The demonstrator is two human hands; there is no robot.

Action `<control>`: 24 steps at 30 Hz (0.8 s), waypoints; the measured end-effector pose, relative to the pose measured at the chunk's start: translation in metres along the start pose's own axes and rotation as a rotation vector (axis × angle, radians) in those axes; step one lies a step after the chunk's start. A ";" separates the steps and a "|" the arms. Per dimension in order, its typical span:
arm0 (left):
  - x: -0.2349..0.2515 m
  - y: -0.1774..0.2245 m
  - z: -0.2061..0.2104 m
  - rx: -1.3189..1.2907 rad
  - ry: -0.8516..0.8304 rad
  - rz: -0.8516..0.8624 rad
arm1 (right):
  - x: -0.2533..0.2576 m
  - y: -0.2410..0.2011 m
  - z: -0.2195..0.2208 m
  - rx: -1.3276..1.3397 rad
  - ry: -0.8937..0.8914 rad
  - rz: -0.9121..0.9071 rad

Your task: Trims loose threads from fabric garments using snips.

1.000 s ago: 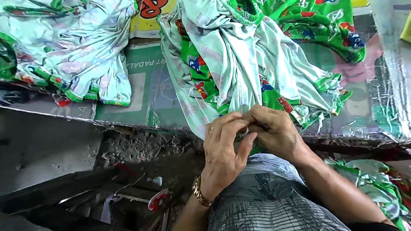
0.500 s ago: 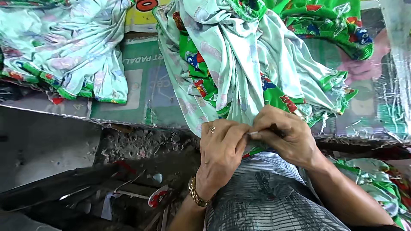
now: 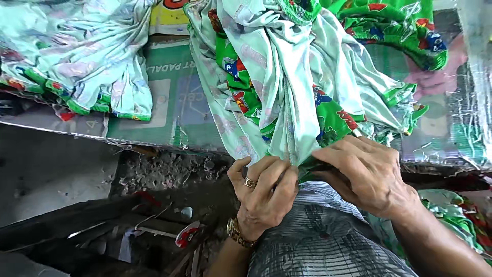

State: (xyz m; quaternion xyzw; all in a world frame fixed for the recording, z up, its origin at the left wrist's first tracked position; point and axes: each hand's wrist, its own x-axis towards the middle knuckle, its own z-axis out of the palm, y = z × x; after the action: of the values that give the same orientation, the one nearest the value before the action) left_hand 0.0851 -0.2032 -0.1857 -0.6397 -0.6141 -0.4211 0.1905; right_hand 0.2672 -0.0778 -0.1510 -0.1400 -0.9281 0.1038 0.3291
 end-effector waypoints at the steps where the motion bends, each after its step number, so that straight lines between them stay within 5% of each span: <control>1: 0.000 0.001 -0.001 -0.008 0.003 -0.001 | -0.001 -0.001 0.001 -0.015 0.010 -0.017; 24: -0.004 0.008 -0.008 0.058 0.007 0.063 | -0.003 0.005 0.018 -0.081 0.119 -0.113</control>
State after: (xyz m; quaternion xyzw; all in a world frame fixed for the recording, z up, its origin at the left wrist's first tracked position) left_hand 0.0903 -0.2132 -0.1815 -0.6516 -0.6049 -0.3990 0.2243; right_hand 0.2589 -0.0763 -0.1684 -0.1067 -0.9167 0.0392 0.3832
